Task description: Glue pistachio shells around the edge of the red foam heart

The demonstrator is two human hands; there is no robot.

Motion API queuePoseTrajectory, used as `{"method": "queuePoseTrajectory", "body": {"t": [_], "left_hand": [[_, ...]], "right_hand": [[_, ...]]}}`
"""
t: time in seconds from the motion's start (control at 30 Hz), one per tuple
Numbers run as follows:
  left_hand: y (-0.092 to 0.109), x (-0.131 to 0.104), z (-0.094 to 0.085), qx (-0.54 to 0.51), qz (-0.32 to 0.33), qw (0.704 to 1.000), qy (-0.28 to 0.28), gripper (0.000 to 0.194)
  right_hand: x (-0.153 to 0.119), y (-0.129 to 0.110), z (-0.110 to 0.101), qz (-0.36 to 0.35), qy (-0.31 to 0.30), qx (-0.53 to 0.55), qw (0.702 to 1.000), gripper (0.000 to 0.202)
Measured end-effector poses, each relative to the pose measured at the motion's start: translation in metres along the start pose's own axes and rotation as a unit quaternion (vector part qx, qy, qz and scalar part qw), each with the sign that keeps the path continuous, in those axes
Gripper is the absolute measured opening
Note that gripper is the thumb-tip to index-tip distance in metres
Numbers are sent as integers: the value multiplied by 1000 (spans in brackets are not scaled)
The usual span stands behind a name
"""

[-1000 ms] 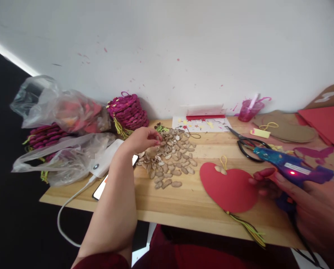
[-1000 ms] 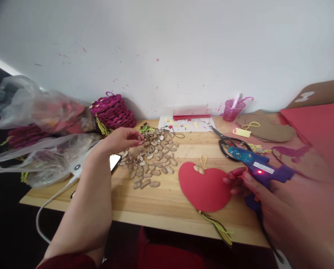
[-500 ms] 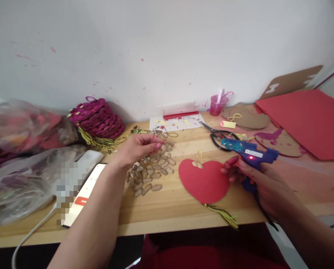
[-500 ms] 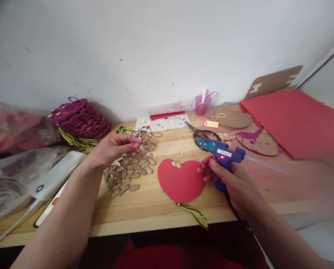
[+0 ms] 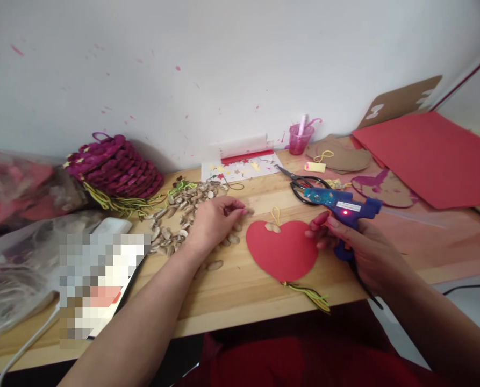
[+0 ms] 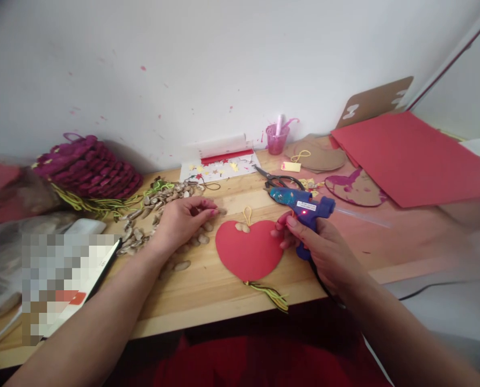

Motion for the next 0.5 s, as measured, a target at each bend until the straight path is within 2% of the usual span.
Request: {"method": "queuePoseTrajectory", "body": {"t": [0.1, 0.17, 0.27, 0.33, 0.4, 0.5], "left_hand": [[9, 1, -21, 89, 54, 993, 54, 19], [13, 0, -40, 112, 82, 986, 94, 23], [7, -2, -71, 100, 55, 983, 145, 40], [4, -4, -88, 77, 44, 981, 170, 38], [6, -6, -99, 56, 67, 980, 178, 33], [10, -8, -103, 84, 99, 978, 165, 45]], "right_hand": [[0, -1, 0, -3, -1, -4, 1000, 26], [0, -1, 0, -4, 1, -3, 1000, 27], [0, 0, -1, -5, 3, -3, 1000, 27], [0, 1, -2, -5, 5, -6, 1000, 27], [0, 3, -6, -2, 11, -8, 1000, 26], [3, 7, -11, -3, 24, -15, 1000, 27]]}}
Point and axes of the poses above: each hand's wrist, its own x-axis towards the middle knuckle, its own z-axis out of the palm, y = z × x, the point moved 9 cm from there along x, towards the middle knuckle, and after that the axes turned 3 degrees about z, right-handed, at the moved point
